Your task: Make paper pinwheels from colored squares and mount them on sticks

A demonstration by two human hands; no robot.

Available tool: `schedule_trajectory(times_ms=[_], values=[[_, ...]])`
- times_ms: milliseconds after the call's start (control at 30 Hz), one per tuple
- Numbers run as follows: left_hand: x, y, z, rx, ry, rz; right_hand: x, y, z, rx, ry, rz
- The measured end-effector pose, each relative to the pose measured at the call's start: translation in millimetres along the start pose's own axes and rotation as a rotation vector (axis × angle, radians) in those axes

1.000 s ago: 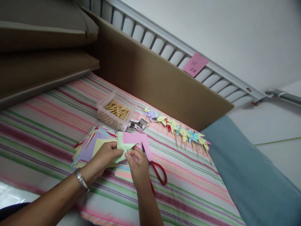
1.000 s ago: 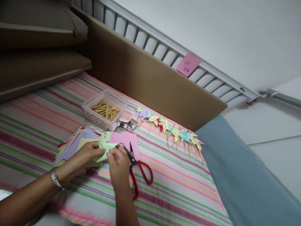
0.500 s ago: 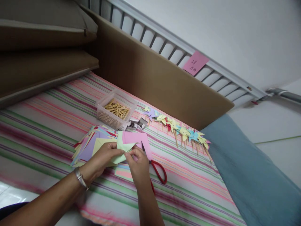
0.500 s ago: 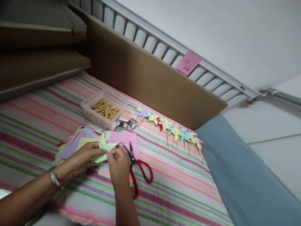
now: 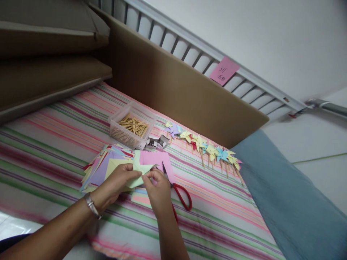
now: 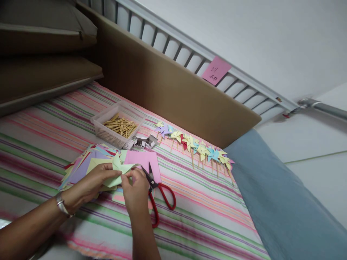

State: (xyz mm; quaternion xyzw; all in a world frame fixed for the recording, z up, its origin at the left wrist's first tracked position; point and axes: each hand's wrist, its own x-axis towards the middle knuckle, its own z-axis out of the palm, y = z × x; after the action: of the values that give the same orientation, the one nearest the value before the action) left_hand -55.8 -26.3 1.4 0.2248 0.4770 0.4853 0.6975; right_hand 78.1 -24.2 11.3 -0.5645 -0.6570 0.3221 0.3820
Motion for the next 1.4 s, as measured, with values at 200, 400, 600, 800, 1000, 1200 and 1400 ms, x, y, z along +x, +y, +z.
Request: schedule_trajectory(times_ms=[200, 400, 600, 800, 1000, 1200, 1400], values=[[1, 5, -2.5, 0.006, 0.042, 0.031, 2, 5, -7, 0.491, -0.025, 0.336], [1, -1, -1.7, 0.049, 0.016, 0.040, 2, 12, 8, 0.678, -0.117, 0.410], [7, -8, -1.6, 0.078, 0.024, 0.056, 4, 20, 15, 0.698, -0.083, 0.339], [5, -8, -2.0, 0.057, -0.007, 0.000, 6, 25, 15, 0.603, -0.106, 0.301], [-1, 15, -8.9, 0.003, 0.053, 0.053, 12, 20, -2, 0.425, -0.057, 0.175], [-4, 46, -34.6, -0.142, 0.191, 0.209, 70, 37, 5, -0.211, 0.057, 0.069], [-6, 64, -57.6, -0.301, 0.258, 0.305, 142, 27, 29, -0.622, -0.039, 0.159]])
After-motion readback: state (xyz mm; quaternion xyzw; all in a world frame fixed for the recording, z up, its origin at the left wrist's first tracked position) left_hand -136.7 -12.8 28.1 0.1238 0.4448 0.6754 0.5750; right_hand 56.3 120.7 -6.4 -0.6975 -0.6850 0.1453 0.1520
